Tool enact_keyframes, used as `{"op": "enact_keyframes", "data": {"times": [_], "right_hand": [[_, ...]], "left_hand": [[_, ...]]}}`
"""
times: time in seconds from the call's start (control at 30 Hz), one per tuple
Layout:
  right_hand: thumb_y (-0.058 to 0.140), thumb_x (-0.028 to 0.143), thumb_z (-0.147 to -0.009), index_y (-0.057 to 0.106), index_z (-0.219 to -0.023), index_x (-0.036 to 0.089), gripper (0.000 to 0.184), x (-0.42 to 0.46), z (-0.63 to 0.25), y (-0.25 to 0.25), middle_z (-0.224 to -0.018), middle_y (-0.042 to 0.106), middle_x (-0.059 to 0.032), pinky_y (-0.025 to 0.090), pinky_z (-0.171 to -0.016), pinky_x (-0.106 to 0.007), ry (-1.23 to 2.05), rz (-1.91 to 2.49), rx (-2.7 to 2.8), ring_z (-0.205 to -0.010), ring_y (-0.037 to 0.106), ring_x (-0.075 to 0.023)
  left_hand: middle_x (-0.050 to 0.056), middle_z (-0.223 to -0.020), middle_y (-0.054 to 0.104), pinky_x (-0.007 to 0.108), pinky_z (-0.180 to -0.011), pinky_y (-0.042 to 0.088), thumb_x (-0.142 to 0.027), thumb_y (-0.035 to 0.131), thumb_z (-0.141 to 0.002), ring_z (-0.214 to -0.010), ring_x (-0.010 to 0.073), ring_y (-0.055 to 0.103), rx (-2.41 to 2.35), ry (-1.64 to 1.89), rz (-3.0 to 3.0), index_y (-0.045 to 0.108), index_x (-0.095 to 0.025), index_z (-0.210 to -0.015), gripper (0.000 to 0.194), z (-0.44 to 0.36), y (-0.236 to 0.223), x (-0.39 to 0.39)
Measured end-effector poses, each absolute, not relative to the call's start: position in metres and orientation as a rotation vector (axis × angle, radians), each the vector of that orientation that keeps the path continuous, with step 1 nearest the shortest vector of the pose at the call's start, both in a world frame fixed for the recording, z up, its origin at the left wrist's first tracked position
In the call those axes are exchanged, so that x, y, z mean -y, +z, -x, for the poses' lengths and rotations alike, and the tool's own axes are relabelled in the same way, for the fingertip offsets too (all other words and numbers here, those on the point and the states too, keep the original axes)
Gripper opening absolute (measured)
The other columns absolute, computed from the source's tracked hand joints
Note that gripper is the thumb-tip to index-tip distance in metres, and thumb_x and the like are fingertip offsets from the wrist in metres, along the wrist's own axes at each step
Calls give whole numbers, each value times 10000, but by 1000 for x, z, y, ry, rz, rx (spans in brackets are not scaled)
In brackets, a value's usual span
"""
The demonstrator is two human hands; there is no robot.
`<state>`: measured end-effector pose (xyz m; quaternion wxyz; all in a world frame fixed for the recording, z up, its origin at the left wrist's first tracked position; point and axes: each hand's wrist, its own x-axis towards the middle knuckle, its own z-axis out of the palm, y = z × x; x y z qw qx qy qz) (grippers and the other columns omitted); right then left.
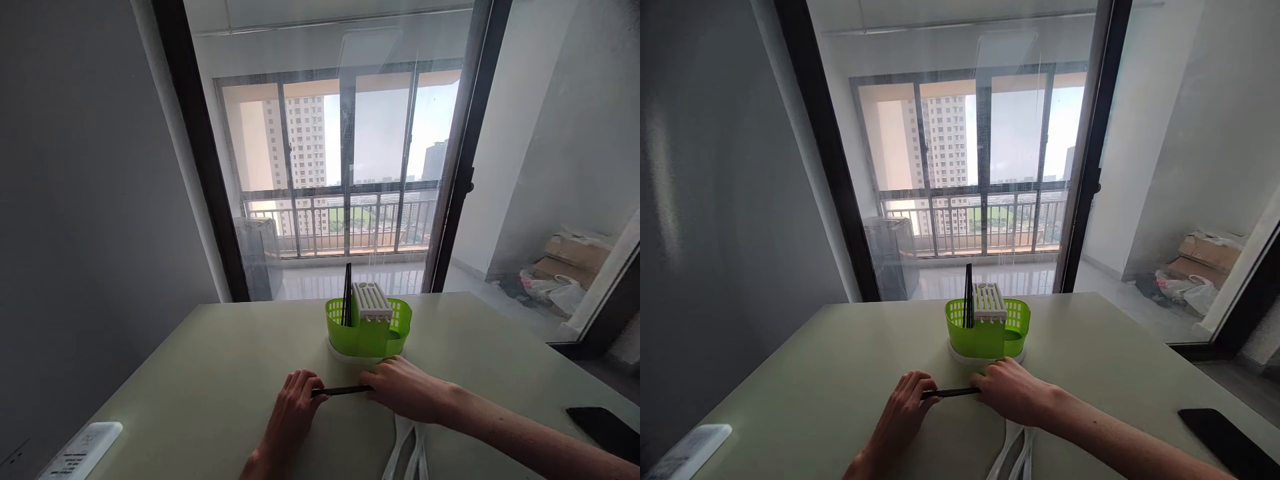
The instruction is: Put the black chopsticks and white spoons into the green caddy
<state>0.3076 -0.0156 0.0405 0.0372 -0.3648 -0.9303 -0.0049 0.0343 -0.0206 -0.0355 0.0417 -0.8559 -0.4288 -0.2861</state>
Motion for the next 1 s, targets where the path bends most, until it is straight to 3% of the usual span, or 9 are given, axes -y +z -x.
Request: {"op": "enact_keyframes", "data": {"times": [0.3,0.5,0.67,0.83,1.0], "right_hand": [[596,262,-955,776,-904,249,188,8,-313,44,-856,784,-44,429,-620,-243,170,1201,2764,-765,715,-197],[511,288,-1008,786,-980,231,282,14,-311,87,-774,776,-22,447,-633,-227,538,1093,2545,-688,696,-156],[559,399,-990,759,-904,194,299,25,-299,110,-701,739,-8,455,-555,-210,848,1036,2203,-567,624,-125],[611,395,-969,742,-902,182,259,39,-283,119,-688,730,-5,494,-595,-201,909,887,2092,-584,644,-121],[586,311,-993,740,-898,190,219,52,-272,127,-706,727,3,461,-599,-180,761,783,2170,-604,633,-102]], "left_hand": [[33,-920,705,336,-779,512,-222,583,-982,-855,206,645,1355,-1011,2683,649,-209,-910,98,-36,-36,21],[-3,-846,718,236,-711,494,-286,653,-936,-754,149,648,1633,-1447,2781,711,-224,-853,119,-41,-26,26],[2,-799,741,227,-715,496,-342,747,-851,-745,155,652,1811,-1817,2800,764,-222,-790,136,-46,-15,29],[11,-789,740,222,-561,479,-359,796,-775,-617,135,603,1908,-2090,2889,797,-215,-746,147,-49,-8,32],[19,-805,775,271,-743,553,-305,803,-777,-765,187,680,1770,-2051,3043,841,-251,-818,78,-52,0,37]]}}
